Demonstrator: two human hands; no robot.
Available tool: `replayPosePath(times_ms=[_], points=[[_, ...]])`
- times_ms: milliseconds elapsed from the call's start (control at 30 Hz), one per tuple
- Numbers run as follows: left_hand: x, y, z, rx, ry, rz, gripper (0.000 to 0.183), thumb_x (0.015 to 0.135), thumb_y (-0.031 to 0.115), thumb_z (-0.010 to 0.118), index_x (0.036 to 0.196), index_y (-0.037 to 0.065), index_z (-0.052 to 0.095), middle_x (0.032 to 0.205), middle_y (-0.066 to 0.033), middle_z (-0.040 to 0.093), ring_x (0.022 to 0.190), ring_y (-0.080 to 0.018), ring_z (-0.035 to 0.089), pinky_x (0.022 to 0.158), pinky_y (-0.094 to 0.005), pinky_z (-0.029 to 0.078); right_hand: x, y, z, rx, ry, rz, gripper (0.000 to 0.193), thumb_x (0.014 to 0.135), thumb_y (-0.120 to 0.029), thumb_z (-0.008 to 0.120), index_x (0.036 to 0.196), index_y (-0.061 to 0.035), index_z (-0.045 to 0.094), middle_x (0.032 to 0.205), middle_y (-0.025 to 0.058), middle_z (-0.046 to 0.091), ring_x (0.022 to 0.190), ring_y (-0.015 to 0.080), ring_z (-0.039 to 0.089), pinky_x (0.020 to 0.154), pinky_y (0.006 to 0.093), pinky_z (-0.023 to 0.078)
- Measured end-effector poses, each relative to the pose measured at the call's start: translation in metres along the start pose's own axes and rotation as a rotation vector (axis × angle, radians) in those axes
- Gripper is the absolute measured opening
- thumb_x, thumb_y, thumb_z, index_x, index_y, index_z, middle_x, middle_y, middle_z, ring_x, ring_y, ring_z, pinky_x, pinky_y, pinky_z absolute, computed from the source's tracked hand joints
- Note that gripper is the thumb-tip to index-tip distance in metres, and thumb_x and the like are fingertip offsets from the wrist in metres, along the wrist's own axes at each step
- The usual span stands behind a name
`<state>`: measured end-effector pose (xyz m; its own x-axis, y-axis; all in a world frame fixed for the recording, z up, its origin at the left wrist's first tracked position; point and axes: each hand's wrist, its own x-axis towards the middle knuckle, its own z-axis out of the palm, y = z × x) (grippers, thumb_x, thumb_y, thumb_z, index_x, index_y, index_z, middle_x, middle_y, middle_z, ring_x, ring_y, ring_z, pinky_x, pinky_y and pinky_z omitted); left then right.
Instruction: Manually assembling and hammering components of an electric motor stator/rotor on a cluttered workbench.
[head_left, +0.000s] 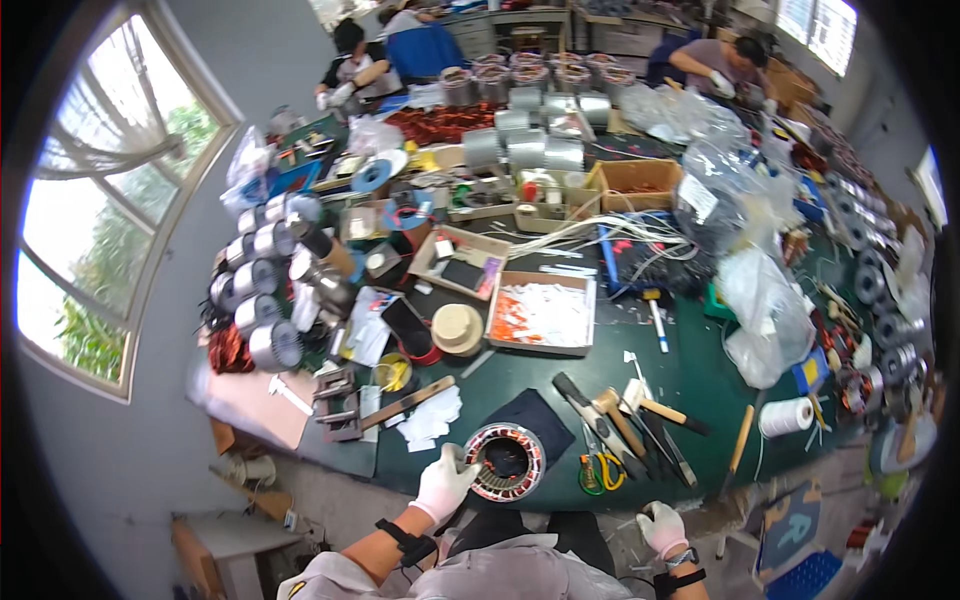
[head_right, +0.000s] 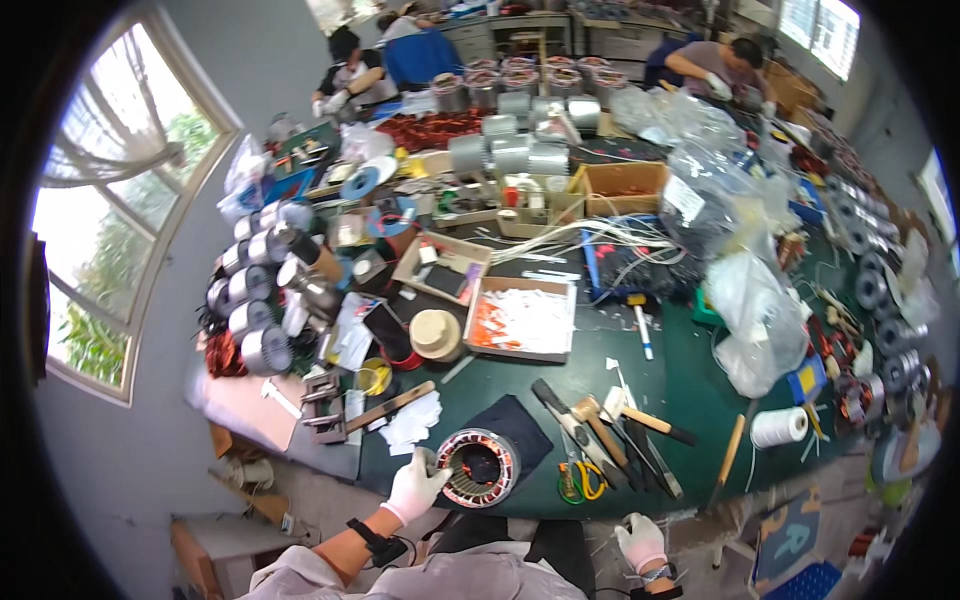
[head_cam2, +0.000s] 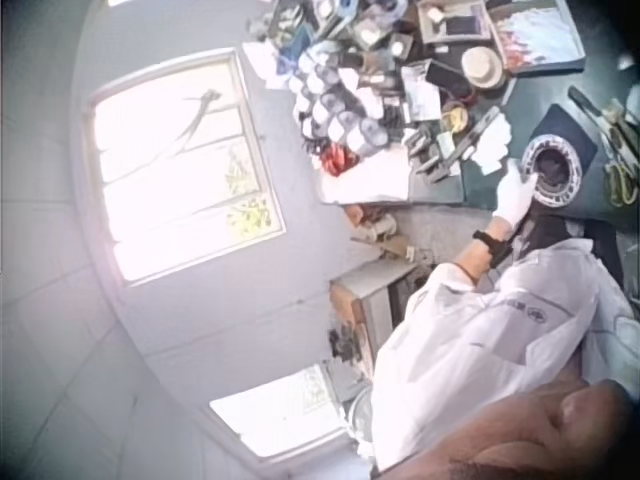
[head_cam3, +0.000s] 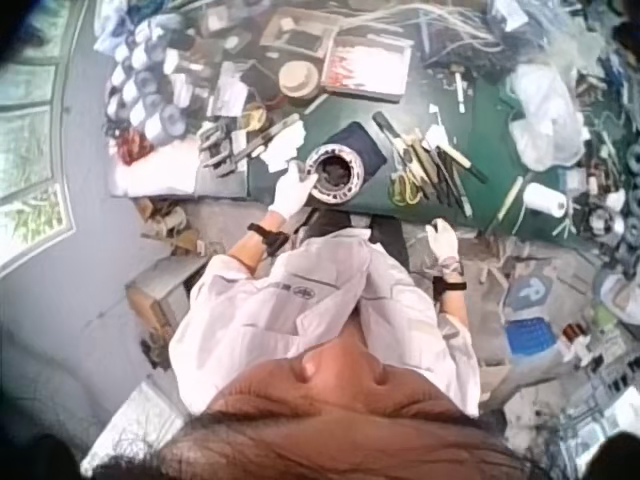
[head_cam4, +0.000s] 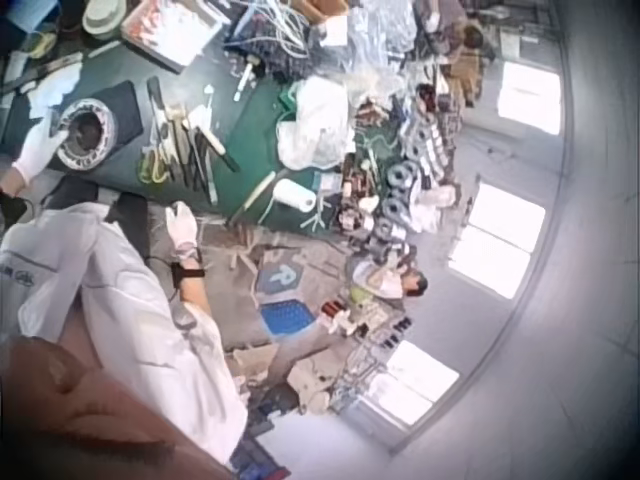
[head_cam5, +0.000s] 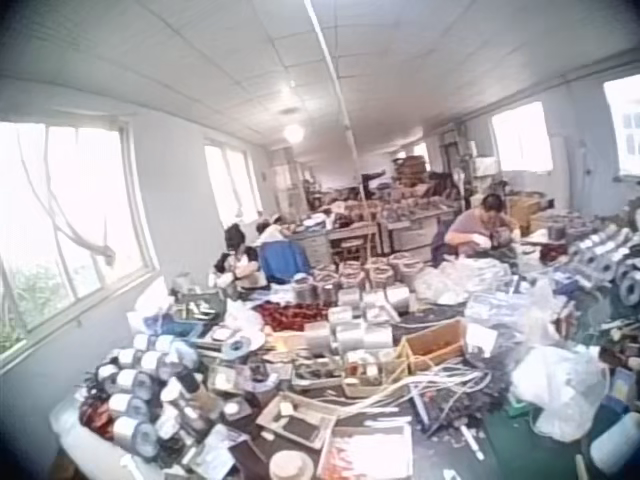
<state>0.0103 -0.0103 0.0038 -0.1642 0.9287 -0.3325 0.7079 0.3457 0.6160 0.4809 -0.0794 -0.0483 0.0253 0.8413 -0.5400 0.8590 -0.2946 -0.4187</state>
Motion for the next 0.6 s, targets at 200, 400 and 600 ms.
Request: replayPosePath(times_ms=[200, 400, 600], points=[[-0.008, -0.026, -0.026, -0.128, 0.079, -0.091, 0.047, 0.096, 0.029, 0.078, 0.129, 0.002, 0.057, 0.086, -0.0162, 0.073, 0.077, -0.0348, 0.074, 0.074, -0.0450, 0.058, 0.106, -0.125, -0.040, -0.102, 0.072, -0.404, 0.030, 0.093, -0.031, 0.075, 0.106, -0.0044, 0.071, 0.098, 0.0203, 0.071, 0.094, 0.0429, 0.070, 0.083, 0.0521, 0.056], [-0.050, -0.088, -0.045, -0.190, 0.117, -0.225, 0.047, 0.097, 0.028, 0.077, 0.133, 0.004, 0.059, 0.088, -0.0146, 0.074, 0.081, -0.0335, 0.074, 0.076, -0.0436, 0.059, 0.172, -0.310, -0.057, -0.202, -0.013, -0.727, 0.045, 0.098, -0.038, 0.071, 0.127, -0.0034, 0.067, 0.121, 0.0205, 0.071, 0.110, 0.0394, 0.070, 0.095, 0.0472, 0.056], [-0.065, -0.149, -0.063, -0.248, 0.166, -0.322, 0.045, 0.095, 0.025, 0.077, 0.132, 0.003, 0.062, 0.094, -0.0167, 0.077, 0.087, -0.0338, 0.076, 0.081, -0.0434, 0.059, 0.255, -0.432, 0.002, -0.299, 0.127, -0.837, 0.051, 0.093, -0.040, 0.076, 0.129, -0.0049, 0.065, 0.116, 0.0203, 0.068, 0.111, 0.0394, 0.068, 0.099, 0.0468, 0.056]])
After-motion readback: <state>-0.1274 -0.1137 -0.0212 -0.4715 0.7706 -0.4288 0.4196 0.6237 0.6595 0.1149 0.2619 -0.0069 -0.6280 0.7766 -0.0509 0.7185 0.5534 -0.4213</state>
